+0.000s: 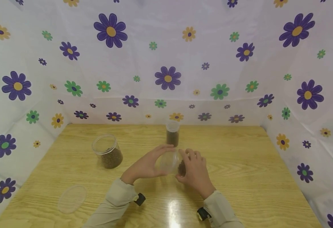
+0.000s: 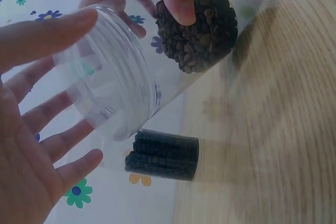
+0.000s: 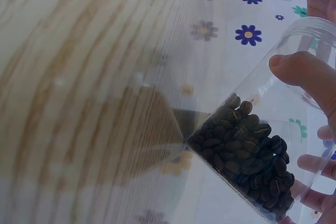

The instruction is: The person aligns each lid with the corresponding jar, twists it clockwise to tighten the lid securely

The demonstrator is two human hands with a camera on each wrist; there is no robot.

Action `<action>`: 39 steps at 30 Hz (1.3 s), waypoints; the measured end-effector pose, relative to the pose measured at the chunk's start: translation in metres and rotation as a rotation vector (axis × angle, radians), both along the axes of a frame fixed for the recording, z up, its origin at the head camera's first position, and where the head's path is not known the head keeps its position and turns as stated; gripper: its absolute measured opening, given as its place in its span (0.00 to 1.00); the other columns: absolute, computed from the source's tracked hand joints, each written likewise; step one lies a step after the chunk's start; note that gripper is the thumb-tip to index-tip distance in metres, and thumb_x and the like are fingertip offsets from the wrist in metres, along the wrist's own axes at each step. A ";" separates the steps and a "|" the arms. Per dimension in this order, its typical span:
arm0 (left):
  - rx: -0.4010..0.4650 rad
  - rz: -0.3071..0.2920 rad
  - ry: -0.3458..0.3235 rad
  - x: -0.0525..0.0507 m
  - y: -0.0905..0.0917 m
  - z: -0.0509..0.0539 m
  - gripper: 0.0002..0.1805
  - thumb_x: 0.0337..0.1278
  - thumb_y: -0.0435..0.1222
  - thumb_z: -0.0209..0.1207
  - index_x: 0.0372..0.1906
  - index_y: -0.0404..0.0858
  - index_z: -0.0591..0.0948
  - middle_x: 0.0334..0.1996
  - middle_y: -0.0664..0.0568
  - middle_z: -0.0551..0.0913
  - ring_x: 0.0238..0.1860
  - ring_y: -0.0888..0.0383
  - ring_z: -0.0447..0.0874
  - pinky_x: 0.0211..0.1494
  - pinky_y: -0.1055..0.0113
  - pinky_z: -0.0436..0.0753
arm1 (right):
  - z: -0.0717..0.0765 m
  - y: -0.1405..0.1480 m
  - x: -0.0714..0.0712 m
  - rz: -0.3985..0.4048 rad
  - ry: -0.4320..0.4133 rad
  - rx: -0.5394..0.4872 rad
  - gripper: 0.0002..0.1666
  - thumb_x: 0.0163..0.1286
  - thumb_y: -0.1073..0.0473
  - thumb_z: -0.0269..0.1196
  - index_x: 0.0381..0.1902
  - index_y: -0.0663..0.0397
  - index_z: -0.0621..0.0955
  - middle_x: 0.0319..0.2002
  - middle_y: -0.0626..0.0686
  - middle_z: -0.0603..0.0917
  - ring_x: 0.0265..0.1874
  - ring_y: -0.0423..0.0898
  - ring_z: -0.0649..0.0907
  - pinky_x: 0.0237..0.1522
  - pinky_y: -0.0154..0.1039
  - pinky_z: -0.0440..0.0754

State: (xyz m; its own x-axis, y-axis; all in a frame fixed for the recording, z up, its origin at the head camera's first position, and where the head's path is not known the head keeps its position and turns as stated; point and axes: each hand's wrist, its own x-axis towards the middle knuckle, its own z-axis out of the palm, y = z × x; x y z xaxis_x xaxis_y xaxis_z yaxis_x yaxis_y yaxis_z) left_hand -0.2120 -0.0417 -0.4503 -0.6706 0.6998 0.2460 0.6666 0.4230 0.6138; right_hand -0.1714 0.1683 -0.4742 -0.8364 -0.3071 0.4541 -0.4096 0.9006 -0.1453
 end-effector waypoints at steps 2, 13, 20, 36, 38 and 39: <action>0.000 0.011 -0.022 0.001 0.000 0.000 0.46 0.42 0.40 0.71 0.69 0.50 0.62 0.72 0.50 0.58 0.71 0.50 0.58 0.66 0.50 0.70 | 0.000 0.000 0.000 0.000 0.006 0.002 0.56 0.30 0.41 0.79 0.60 0.50 0.71 0.50 0.57 0.75 0.48 0.57 0.75 0.37 0.55 0.78; 0.012 0.269 -0.215 0.011 0.004 0.004 0.45 0.49 0.59 0.62 0.70 0.47 0.59 0.63 0.49 0.69 0.60 0.50 0.72 0.57 0.50 0.76 | 0.001 -0.001 0.001 0.005 0.017 -0.009 0.56 0.29 0.41 0.80 0.60 0.50 0.71 0.49 0.57 0.75 0.47 0.58 0.75 0.36 0.55 0.78; -0.057 0.316 -0.235 0.010 0.007 0.005 0.44 0.44 0.63 0.62 0.66 0.49 0.64 0.61 0.54 0.70 0.56 0.54 0.74 0.52 0.55 0.78 | 0.001 -0.001 0.000 0.010 0.024 -0.006 0.56 0.30 0.41 0.80 0.60 0.50 0.71 0.50 0.57 0.75 0.46 0.58 0.75 0.36 0.56 0.79; 0.013 0.130 -0.099 0.002 0.002 0.003 0.42 0.39 0.44 0.72 0.65 0.49 0.66 0.61 0.53 0.69 0.61 0.53 0.70 0.61 0.53 0.74 | -0.001 0.001 -0.001 0.016 0.035 -0.009 0.57 0.29 0.40 0.79 0.59 0.50 0.71 0.49 0.57 0.75 0.46 0.57 0.75 0.36 0.54 0.78; 0.017 0.098 -0.057 0.001 0.002 0.002 0.43 0.37 0.41 0.74 0.64 0.48 0.67 0.61 0.53 0.69 0.62 0.54 0.70 0.61 0.54 0.74 | -0.001 0.001 -0.001 0.017 0.039 -0.009 0.57 0.29 0.40 0.80 0.59 0.50 0.71 0.49 0.56 0.75 0.46 0.57 0.75 0.35 0.54 0.78; 0.020 0.081 -0.035 0.000 0.002 0.002 0.44 0.36 0.40 0.74 0.64 0.48 0.67 0.61 0.53 0.69 0.62 0.54 0.69 0.62 0.54 0.74 | -0.002 0.001 -0.002 0.017 0.039 -0.009 0.57 0.29 0.40 0.80 0.59 0.49 0.71 0.49 0.56 0.75 0.46 0.57 0.75 0.36 0.55 0.78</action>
State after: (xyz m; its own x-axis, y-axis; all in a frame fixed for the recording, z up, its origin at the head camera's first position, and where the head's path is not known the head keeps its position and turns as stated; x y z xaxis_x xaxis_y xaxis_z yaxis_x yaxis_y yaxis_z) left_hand -0.2121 -0.0394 -0.4487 -0.7332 0.6381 0.2352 0.6089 0.4619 0.6449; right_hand -0.1730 0.1693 -0.4759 -0.8125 -0.3167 0.4895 -0.4305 0.8921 -0.1372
